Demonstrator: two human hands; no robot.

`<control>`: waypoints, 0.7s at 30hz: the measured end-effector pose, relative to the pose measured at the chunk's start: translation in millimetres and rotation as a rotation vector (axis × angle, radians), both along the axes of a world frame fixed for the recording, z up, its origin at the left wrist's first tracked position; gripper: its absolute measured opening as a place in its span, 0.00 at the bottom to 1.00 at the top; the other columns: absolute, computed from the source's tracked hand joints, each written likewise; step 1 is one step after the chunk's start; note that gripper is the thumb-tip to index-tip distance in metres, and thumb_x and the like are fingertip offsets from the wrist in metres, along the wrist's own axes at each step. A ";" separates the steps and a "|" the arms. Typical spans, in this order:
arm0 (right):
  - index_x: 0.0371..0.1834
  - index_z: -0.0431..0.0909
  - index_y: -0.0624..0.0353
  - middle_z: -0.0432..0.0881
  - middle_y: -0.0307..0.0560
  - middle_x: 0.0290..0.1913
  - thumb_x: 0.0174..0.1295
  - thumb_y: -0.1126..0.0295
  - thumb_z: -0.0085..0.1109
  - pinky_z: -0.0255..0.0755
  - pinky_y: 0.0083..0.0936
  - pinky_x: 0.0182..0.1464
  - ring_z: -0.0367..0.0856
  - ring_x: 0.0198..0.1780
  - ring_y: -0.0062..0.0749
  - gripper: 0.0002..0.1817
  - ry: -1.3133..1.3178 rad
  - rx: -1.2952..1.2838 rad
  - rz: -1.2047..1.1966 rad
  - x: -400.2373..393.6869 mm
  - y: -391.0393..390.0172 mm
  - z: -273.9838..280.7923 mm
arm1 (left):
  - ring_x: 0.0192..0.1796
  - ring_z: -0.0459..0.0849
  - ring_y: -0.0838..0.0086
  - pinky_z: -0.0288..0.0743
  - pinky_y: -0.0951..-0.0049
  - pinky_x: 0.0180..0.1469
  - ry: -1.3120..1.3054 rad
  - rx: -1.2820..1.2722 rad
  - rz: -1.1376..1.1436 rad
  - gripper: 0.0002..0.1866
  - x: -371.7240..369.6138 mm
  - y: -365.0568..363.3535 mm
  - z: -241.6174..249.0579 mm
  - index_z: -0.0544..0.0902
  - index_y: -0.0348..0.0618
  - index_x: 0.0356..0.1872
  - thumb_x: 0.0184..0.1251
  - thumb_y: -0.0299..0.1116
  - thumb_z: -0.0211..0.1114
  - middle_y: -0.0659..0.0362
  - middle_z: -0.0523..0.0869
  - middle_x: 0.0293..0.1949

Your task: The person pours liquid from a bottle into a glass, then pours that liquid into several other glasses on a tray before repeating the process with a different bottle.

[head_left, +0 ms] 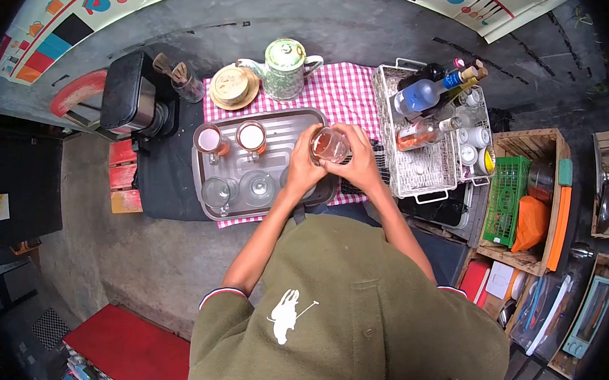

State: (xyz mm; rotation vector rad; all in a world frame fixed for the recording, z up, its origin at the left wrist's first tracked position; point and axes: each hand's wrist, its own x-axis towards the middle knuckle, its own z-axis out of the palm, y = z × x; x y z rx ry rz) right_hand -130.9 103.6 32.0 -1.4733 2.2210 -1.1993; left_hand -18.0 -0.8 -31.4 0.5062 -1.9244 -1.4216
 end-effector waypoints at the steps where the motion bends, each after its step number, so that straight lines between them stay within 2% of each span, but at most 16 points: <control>1: 0.59 0.74 0.62 0.78 0.51 0.53 0.42 0.65 0.78 0.71 0.39 0.59 0.77 0.55 0.46 0.37 0.001 0.002 0.002 -0.1 0.0 -0.7 | 0.60 0.82 0.53 0.77 0.60 0.62 -0.009 0.001 0.000 0.38 0.7 0.2 0.4 0.71 0.37 0.65 0.49 0.27 0.75 0.45 0.80 0.58; 4: 0.58 0.75 0.60 0.77 0.51 0.50 0.40 0.65 0.76 0.71 0.41 0.57 0.76 0.53 0.47 0.37 -0.023 -0.034 -0.007 0.3 -0.3 -4.4 | 0.61 0.82 0.53 0.77 0.60 0.62 -0.009 -0.002 0.004 0.37 0.4 0.7 0.9 0.71 0.37 0.65 0.49 0.27 0.74 0.45 0.80 0.58; 16: 0.59 0.75 0.59 0.78 0.51 0.50 0.39 0.66 0.76 0.71 0.41 0.58 0.77 0.53 0.48 0.37 -0.031 -0.015 0.000 0.7 -1.7 -0.9 | 0.62 0.82 0.53 0.76 0.60 0.63 0.005 0.030 -0.002 0.38 0.7 0.7 -2.9 0.71 0.37 0.65 0.48 0.27 0.75 0.45 0.80 0.60; 21: 0.59 0.74 0.61 0.78 0.52 0.53 0.41 0.66 0.78 0.72 0.38 0.59 0.78 0.55 0.47 0.37 -0.005 0.009 0.006 0.1 -2.3 0.7 | 0.62 0.82 0.53 0.76 0.60 0.63 0.002 0.022 0.010 0.38 1.0 0.7 -2.2 0.71 0.37 0.65 0.48 0.27 0.75 0.45 0.80 0.60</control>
